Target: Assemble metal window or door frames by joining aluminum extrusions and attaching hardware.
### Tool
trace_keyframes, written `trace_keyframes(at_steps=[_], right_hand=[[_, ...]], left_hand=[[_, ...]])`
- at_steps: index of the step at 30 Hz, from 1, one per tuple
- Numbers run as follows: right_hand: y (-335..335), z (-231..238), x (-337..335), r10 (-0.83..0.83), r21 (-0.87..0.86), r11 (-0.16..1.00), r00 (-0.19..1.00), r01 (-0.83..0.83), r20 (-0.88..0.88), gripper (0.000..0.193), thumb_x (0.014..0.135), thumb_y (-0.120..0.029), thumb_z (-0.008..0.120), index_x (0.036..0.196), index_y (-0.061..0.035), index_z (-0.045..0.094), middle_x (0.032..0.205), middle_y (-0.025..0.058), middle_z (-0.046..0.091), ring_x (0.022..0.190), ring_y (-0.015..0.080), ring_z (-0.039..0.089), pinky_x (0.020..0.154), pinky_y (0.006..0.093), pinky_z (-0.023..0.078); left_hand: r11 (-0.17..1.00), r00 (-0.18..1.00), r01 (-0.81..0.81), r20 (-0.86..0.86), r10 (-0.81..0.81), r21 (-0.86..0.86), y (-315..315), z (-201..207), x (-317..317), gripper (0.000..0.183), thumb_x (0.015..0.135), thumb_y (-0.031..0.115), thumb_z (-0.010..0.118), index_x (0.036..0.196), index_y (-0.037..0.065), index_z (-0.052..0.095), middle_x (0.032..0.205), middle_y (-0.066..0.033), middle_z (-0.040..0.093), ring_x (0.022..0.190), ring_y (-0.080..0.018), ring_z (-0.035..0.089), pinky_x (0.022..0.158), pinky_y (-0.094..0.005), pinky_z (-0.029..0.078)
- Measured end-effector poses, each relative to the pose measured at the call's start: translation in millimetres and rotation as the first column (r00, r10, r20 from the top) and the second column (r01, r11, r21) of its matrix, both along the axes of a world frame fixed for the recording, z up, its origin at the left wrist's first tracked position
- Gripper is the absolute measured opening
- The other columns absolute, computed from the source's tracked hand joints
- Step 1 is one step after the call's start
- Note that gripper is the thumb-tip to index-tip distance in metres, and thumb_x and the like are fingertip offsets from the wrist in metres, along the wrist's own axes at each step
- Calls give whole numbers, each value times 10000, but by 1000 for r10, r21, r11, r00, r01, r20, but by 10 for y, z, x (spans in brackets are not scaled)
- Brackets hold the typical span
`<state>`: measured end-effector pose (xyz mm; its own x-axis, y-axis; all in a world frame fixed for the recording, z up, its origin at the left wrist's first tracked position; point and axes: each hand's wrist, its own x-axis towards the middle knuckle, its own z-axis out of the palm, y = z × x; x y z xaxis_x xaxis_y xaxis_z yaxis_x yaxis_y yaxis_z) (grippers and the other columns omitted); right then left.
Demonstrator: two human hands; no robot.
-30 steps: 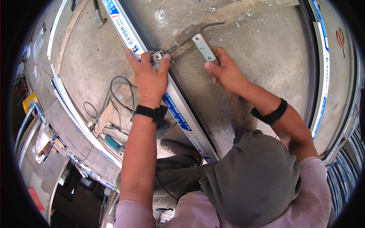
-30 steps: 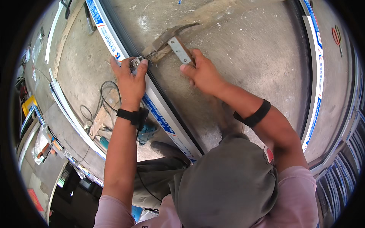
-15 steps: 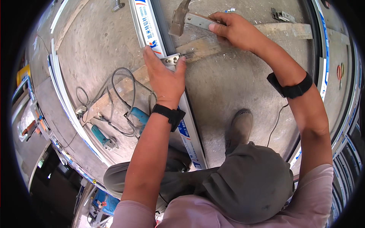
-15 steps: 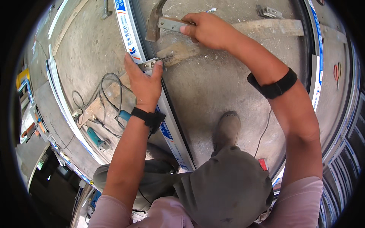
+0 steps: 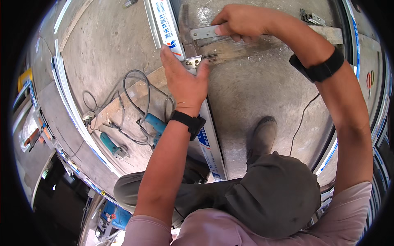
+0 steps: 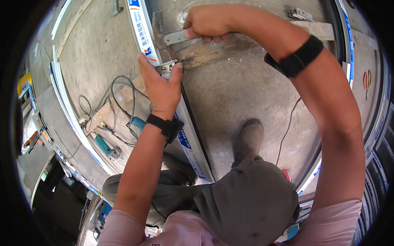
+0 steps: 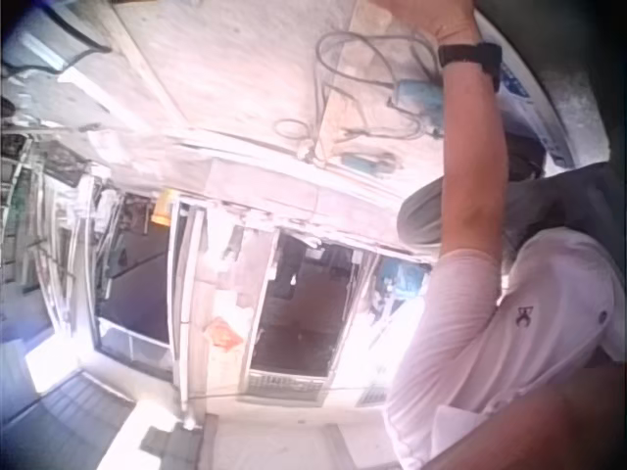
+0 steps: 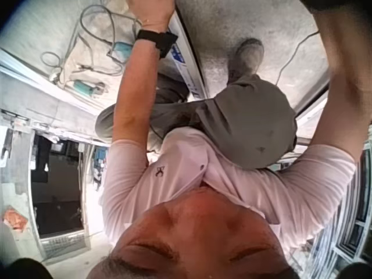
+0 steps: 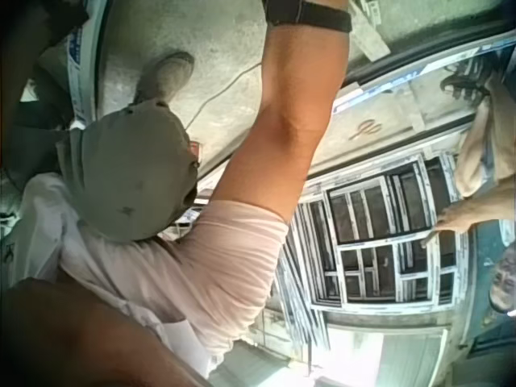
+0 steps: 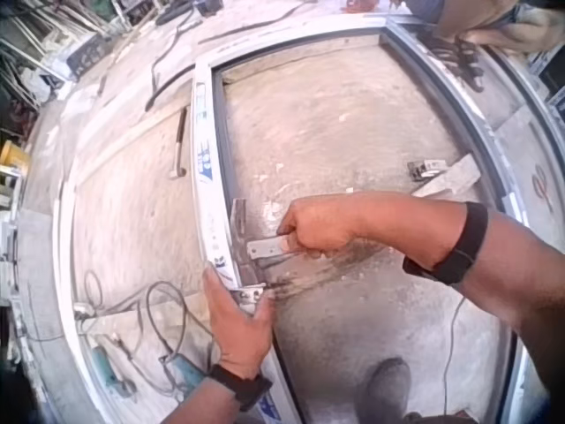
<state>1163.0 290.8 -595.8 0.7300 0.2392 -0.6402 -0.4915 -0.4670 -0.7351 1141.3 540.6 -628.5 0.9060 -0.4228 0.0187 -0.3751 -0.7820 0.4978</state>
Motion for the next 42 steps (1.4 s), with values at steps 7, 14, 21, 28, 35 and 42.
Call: trace_keyframes(at_steps=[7,14,21,28,35,42], right_hand=[[-79,-197,19,7,104,995,1000,-5,-10,267,966,-232,570,1051,-12,693,662,57,603,535,167,557,499,330,464],[-49,-89,43,-172,47,983,982,176,-72,267,969,-236,566,1049,-15,693,682,64,616,546,172,557,490,322,461],[-13,26,-121,122,-116,987,990,-113,66,290,950,-245,567,1101,-17,662,927,153,679,820,236,661,711,393,539],[284,-214,-1535,-802,132,596,594,792,63,382,978,-209,571,1284,8,495,809,18,592,632,96,543,540,249,461],[906,-509,-1898,-927,179,373,375,910,27,364,962,-243,592,1197,20,502,838,120,651,660,188,622,594,336,502],[1394,-706,-1762,-876,162,467,480,869,-49,345,953,-269,599,1135,11,511,837,238,650,812,363,669,737,449,506]], left_hand=[[1000,1000,10,11,-10,-8,-23,0,2,1033,784,297,778,1504,-90,147,1515,-330,282,1422,-459,279,1172,-459,245],[999,1000,-15,7,15,-31,-11,26,-5,1014,795,310,766,1505,-82,158,1506,-337,287,1415,-462,288,1161,-466,261],[998,992,68,110,-67,-2,15,-9,17,753,798,325,766,1433,92,434,1507,-354,252,1402,-496,277,1142,-479,291],[917,965,256,-25,-262,305,61,316,143,535,752,282,786,1221,98,609,1446,-340,332,1301,-481,421,1076,-447,392],[919,980,143,-185,-79,368,-132,401,106,494,746,251,724,1188,81,584,1127,-248,531,962,-430,601,847,-454,500],[932,987,149,-104,-121,331,-48,282,99,475,743,252,731,1171,96,594,1077,-227,535,929,-415,595,841,-449,493]])
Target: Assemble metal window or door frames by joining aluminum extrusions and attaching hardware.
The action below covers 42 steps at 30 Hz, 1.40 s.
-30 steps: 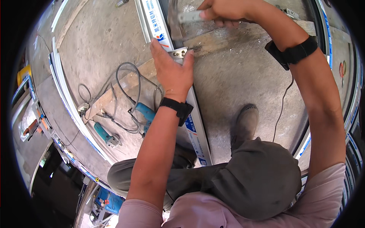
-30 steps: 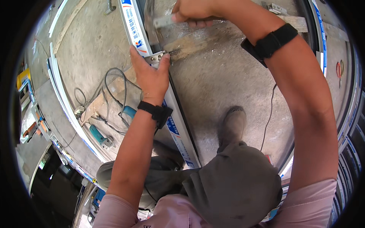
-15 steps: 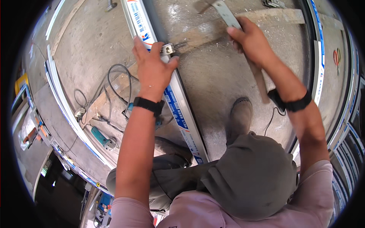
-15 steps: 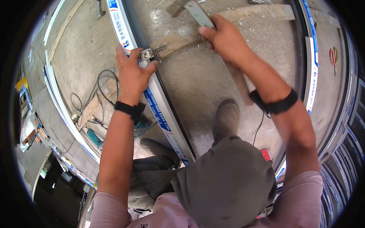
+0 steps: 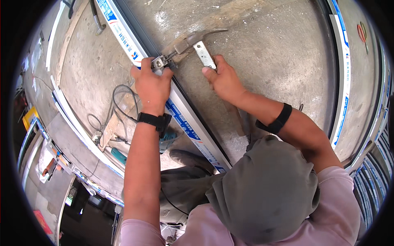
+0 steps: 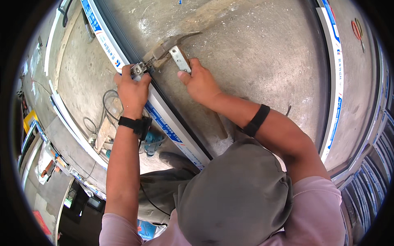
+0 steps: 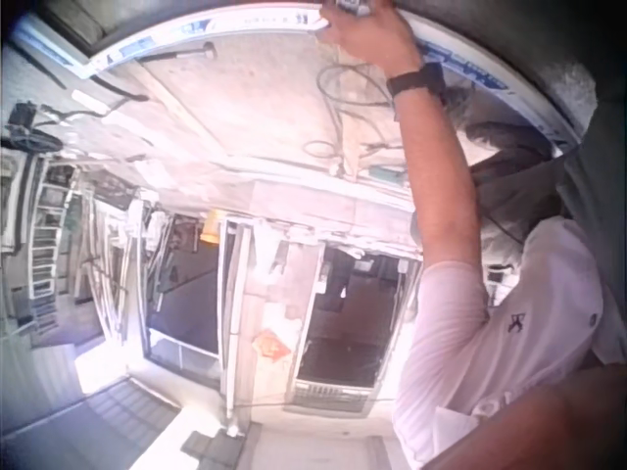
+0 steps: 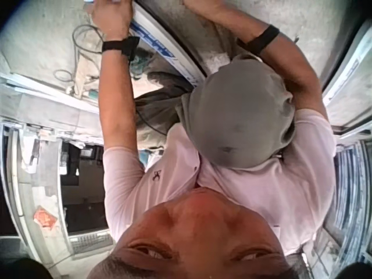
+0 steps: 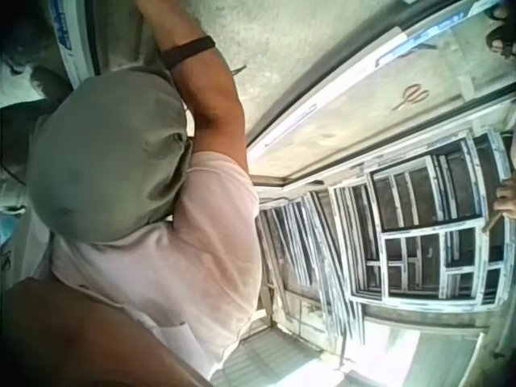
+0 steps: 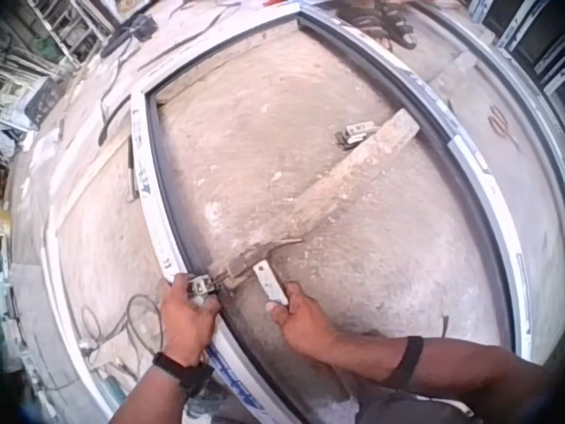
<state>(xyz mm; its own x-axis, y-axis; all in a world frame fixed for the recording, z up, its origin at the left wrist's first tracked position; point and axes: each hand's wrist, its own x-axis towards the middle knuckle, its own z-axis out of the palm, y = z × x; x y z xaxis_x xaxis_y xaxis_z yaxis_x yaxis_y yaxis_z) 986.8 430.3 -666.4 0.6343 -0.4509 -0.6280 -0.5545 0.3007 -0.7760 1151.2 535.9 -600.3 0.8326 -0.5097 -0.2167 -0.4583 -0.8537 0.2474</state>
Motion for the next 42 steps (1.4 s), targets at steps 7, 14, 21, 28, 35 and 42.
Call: trace_keyframes(at_steps=[7,14,21,28,35,42], right_hand=[[-109,-84,-26,-80,13,997,994,79,76,374,944,-298,606,1144,3,508,877,247,654,849,419,657,757,466,499],[-115,-111,17,-5,-18,1000,996,7,86,373,951,-294,603,1149,5,502,837,207,646,796,346,654,724,430,501],[-815,193,-9,-612,85,784,744,615,268,363,944,-270,651,1129,5,503,728,58,586,544,84,535,488,276,452],[59,-267,50,-42,-213,974,982,81,182,359,953,-304,603,1060,22,498,837,229,649,800,416,645,710,478,501],[-27,-102,17,-25,-1,1000,999,25,41,375,943,-303,612,1102,20,506,789,220,632,722,371,646,661,448,493],[-129,-14,-119,-219,174,963,974,205,63,324,957,-284,617,1087,-7,512,703,77,600,590,150,590,541,329,465]], left_hand=[[999,999,41,30,-41,2,-13,-20,31,458,724,240,724,1144,106,601,1108,-233,510,906,-444,610,841,-472,508],[999,999,43,27,-43,-18,45,-71,44,441,732,235,720,1136,104,602,1096,-236,511,943,-445,595,857,-478,499],[1000,1000,28,14,-28,8,24,20,48,454,736,235,722,1155,111,599,1123,-252,500,945,-460,593,864,-474,499],[999,999,35,6,-35,-19,84,-26,43,462,753,248,728,1166,90,593,1089,-235,519,961,-418,582,865,-455,485],[997,997,70,11,-70,-29,121,6,31,452,771,286,722,1165,116,582,1100,-227,526,949,-430,587,848,-463,491],[999,999,40,8,-40,6,71,-19,68,460,774,304,721,1171,121,579,1076,-217,516,915,-418,594,820,-457,498]])
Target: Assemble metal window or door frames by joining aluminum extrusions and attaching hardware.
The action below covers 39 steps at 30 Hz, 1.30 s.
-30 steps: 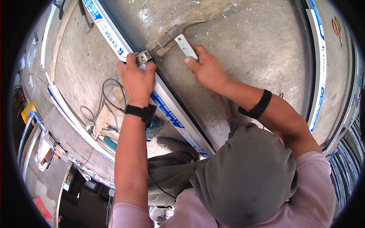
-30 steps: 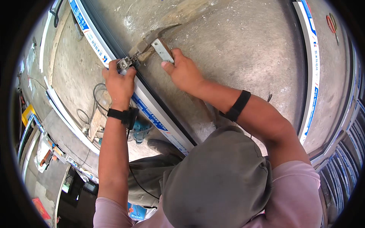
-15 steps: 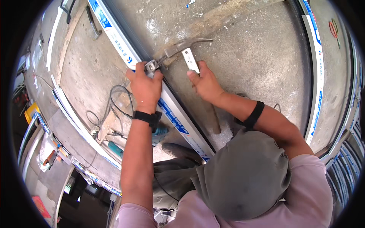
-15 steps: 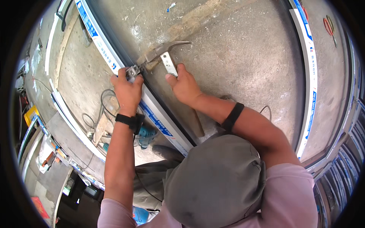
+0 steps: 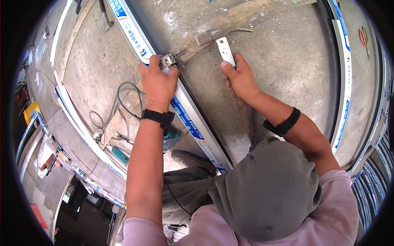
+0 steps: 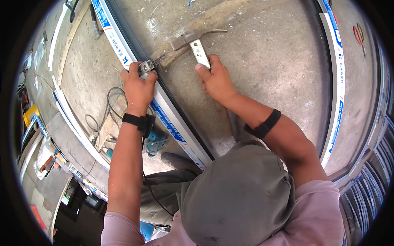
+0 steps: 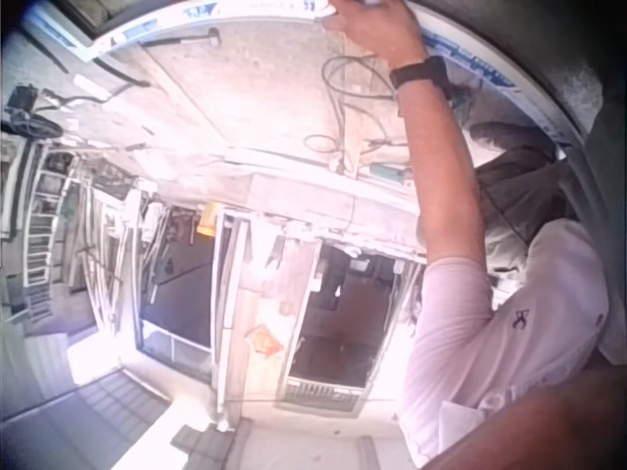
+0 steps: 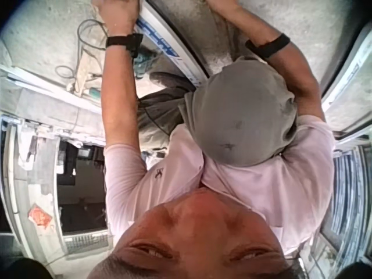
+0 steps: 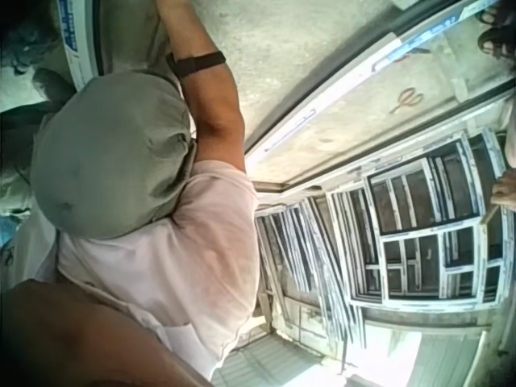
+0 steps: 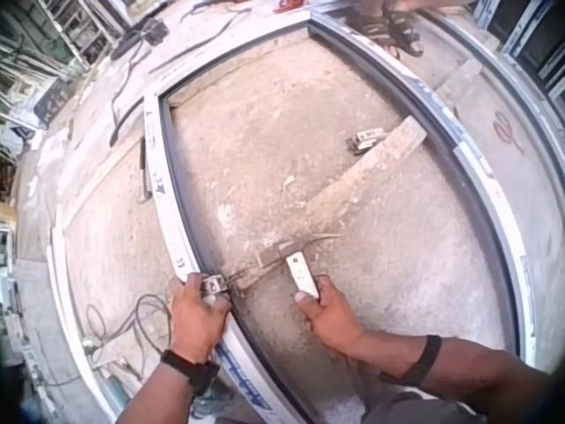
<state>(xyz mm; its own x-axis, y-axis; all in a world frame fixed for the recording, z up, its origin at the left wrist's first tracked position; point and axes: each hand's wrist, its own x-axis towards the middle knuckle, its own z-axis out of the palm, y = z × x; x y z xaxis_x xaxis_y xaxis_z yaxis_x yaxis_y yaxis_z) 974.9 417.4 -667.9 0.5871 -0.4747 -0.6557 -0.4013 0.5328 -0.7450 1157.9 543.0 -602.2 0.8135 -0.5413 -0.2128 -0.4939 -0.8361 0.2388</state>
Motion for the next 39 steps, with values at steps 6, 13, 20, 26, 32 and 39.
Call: trace_keyframes(at_steps=[6,13,20,26,32,39], right_hand=[[126,121,55,104,-53,993,995,-103,8,351,953,-306,622,1089,-5,505,737,126,615,651,222,616,596,372,479],[186,-63,49,130,-206,972,988,-111,80,375,946,-317,632,1092,-2,493,756,149,622,655,254,619,599,396,481],[-540,255,21,-395,-129,903,910,410,125,311,979,-251,592,1099,13,479,696,57,568,514,143,522,471,315,447],[41,118,185,190,-235,955,982,-180,17,363,949,-289,609,1063,24,464,821,254,612,794,436,616,736,480,483],[-413,159,-18,56,-372,924,995,-83,-82,385,926,-315,635,1056,9,472,847,281,630,844,472,626,730,501,480],[-839,519,-880,140,-425,864,940,-270,-312,393,924,-331,643,1120,-21,500,802,250,637,774,450,636,686,493,483]], left_hand=[[1000,999,-21,-25,22,8,-27,21,-15,450,752,245,718,1161,107,593,1132,-252,493,909,-457,612,837,-473,518],[1000,1000,-3,-13,3,-9,-52,-16,-10,450,768,286,724,1161,111,592,1070,-224,525,945,-412,584,849,-449,490],[999,999,34,23,-34,-9,28,10,-8,454,772,286,722,1166,104,588,1101,-232,531,954,-419,581,857,-453,489],[997,998,57,30,-56,-51,55,-25,-19,473,777,283,718,1188,98,573,1105,-264,519,964,-461,580,849,-483,491],[996,998,10,-55,-15,-87,32,-17,3,485,754,229,728,1196,107,570,1178,-278,488,1001,-478,572,869,-498,494],[996,992,-22,-123,12,-83,-5,73,-19,497,761,214,743,1209,84,570,1325,-291,451,1160,-486,518,959,-486,461]])
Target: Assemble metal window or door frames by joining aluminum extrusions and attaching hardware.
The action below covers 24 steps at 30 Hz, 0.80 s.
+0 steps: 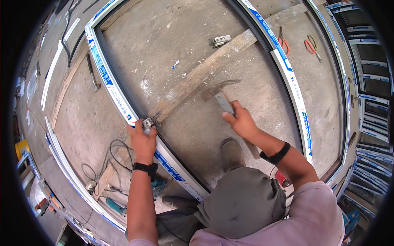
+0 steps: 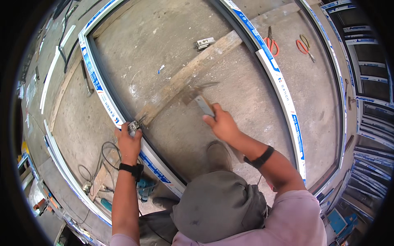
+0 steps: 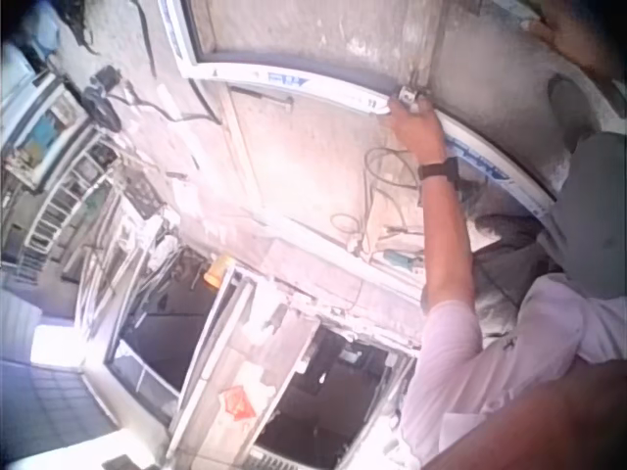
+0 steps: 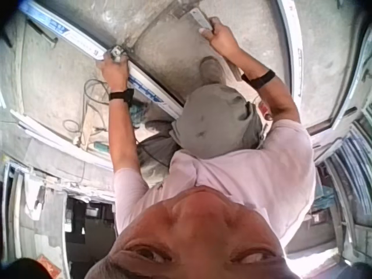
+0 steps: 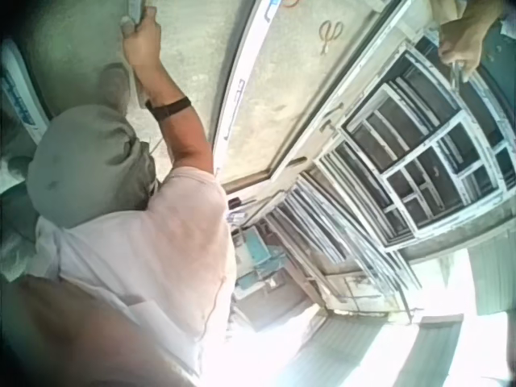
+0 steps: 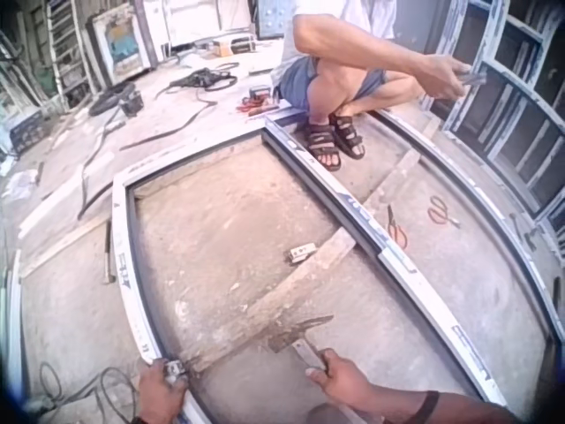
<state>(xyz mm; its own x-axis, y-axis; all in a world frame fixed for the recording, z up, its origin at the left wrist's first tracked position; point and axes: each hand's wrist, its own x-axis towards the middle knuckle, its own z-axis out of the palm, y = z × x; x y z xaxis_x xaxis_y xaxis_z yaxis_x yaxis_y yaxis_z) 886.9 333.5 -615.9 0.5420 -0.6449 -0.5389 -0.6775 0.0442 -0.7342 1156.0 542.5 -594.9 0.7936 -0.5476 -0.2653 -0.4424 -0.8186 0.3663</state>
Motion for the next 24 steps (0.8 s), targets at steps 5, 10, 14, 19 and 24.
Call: trace_keyframes(at_steps=[5,10,14,19,24], right_hand=[[-234,-93,-748,-60,-56,997,984,51,-170,388,919,-321,649,1134,-29,512,741,226,614,712,411,628,654,466,477],[-382,117,-1113,-25,-16,1000,924,21,-381,365,927,-299,635,1123,-17,511,727,233,624,717,405,655,656,467,484],[-418,89,-1291,55,-31,997,910,-75,-412,300,937,-257,623,1058,-11,499,689,195,624,607,327,648,598,432,485],[-564,103,-1200,8,128,990,888,57,-460,268,945,-229,599,1052,-7,493,649,105,583,497,209,584,473,363,467],[-574,123,-1088,37,162,986,888,42,-459,261,954,-220,589,1073,-15,480,642,80,555,481,182,558,438,331,449]], left_hand=[[958,877,283,390,-281,53,-48,103,30,374,743,176,750,1088,57,669,1434,-284,413,1317,-442,421,1081,-486,362],[912,861,410,320,-396,24,-192,193,174,362,733,149,773,1069,65,668,1332,-170,555,1279,-379,473,1043,-487,368],[950,959,262,155,-238,-167,-402,278,211,339,783,164,752,1085,41,659,1115,-165,664,1093,-348,604,923,-428,470],[964,983,159,129,-134,-213,-275,281,236,329,813,161,750,1098,23,664,972,-167,691,864,-317,677,773,-363,524],[963,994,-87,39,100,-253,25,292,392,304,834,153,749,1098,26,667,842,-120,695,761,-183,658,701,-305,510]])
